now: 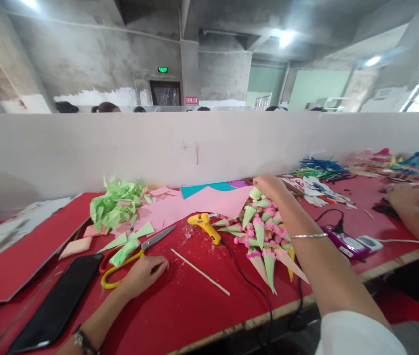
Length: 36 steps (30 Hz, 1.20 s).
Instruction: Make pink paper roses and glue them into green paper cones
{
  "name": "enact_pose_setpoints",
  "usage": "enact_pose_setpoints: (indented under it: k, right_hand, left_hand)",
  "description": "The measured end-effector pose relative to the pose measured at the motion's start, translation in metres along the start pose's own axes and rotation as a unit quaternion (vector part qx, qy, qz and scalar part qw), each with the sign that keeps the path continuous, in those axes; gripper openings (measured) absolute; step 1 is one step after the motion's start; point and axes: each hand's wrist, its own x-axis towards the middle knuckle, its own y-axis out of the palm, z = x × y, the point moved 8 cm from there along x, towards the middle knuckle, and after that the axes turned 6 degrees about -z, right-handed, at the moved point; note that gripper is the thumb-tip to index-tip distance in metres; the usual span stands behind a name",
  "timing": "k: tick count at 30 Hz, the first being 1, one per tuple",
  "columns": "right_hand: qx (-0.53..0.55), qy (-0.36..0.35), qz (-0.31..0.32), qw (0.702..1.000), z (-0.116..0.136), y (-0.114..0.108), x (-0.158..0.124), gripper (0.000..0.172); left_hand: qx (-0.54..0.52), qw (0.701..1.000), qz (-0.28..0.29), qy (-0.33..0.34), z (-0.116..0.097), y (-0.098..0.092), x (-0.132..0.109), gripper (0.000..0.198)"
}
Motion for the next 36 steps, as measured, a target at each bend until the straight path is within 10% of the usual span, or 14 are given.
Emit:
enact_pose_setpoints:
  k: [12, 24, 29, 36]
  right_hand:
    - [-0.033, -0.003, 0.011, 0.999, 0.003, -0.004, -0.006, 0.042]
    - [0.018, -0.007, -0.178, 0.984, 0.013, -0.065, -0.056, 0.03]
    - [-0.04, -0.175, -0.018, 0.984, 0.075, -0.029, -0.08, 0.027]
    - [-0.083, -0.186, 0.012, 0.979, 0.112, 0.006, -0.072, 0.026]
  left_hand:
    - [-0.002, 1.0, -0.014, 0.011, 0.001, 0.0, 0.001, 0.028]
    - [0.045, 0.997, -0.067, 0.004, 0.005, -0.008, -0.002, 0.029]
    - [0.053, 0.996, -0.075, -0.001, 0.002, -0.01, -0.008, 0.025]
    - [0.073, 0.993, -0.085, -0.036, -0.007, -0.01, -0.037, 0.021]
